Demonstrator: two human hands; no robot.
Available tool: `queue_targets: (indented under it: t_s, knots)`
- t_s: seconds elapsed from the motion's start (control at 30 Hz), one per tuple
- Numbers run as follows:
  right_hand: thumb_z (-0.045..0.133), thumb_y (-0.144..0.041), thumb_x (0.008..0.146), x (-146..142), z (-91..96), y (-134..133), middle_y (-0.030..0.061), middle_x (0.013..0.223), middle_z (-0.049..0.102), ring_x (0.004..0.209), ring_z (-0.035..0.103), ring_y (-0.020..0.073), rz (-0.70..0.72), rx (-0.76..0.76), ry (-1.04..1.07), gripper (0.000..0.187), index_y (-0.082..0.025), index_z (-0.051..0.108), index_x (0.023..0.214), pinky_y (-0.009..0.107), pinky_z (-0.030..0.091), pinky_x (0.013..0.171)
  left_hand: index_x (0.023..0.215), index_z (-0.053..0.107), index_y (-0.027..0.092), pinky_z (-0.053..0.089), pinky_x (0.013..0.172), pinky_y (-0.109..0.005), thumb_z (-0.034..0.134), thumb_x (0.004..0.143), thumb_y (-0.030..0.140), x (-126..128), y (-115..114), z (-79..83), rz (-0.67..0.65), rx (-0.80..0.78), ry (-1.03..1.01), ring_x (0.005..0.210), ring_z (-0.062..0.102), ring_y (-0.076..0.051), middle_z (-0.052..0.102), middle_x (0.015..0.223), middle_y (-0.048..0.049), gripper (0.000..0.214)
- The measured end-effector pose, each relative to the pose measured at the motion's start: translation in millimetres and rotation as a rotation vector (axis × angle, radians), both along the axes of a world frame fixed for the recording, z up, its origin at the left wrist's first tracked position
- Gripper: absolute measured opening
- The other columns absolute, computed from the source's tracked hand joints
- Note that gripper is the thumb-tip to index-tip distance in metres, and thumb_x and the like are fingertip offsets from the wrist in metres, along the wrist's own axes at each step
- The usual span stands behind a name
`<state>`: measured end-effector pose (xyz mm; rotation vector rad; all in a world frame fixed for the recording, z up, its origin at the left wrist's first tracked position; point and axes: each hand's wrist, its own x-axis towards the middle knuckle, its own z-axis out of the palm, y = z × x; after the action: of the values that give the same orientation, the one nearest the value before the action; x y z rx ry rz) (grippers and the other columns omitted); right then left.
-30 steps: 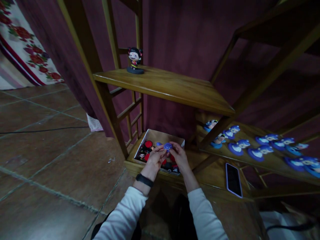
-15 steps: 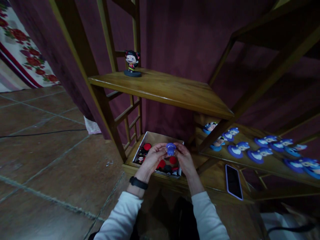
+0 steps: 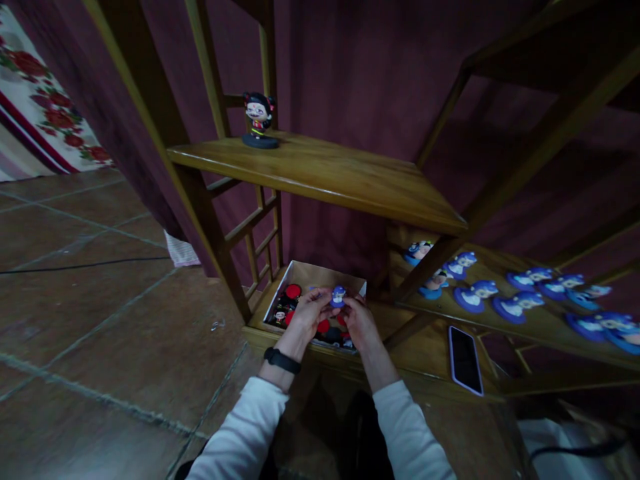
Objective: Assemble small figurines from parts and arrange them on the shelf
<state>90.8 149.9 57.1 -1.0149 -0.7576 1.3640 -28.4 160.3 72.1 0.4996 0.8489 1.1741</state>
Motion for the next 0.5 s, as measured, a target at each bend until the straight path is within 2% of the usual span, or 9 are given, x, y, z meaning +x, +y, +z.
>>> queue_targets:
  t_s: [0.3,0.5]
  knots:
    - [0.063,-0.023,0.061,-5.2,-5.4,0.4,0.0016,0.092,0.067,0.082,0.061,0.0171,0.018,0.001,0.074,0.017,-0.022,0.062,0.078,0.028,0.048,0.067,0.077,0.061,0.011,0.054,0.054,-0.025,0.068,0.063,0.007,-1.7,4.8,-8.8,0.035,-0.093,0.023,0.055,0.062,-0.013,0.065,0.065,-0.0047,0.016]
    - [0.060,-0.030,0.064,-12.2,-15.0,2.0,0.0014,0.093,0.066,0.080,0.061,0.0163,-0.033,-0.016,-0.044,0.023,-0.023,0.061,0.086,0.027,0.049,0.065,0.073,0.060,0.013,0.053,0.054,-0.023,0.065,0.066,0.006,1.4,6.2,-16.4,0.059,-0.152,0.011,0.054,0.061,-0.012,0.064,0.062,-0.0028,0.011]
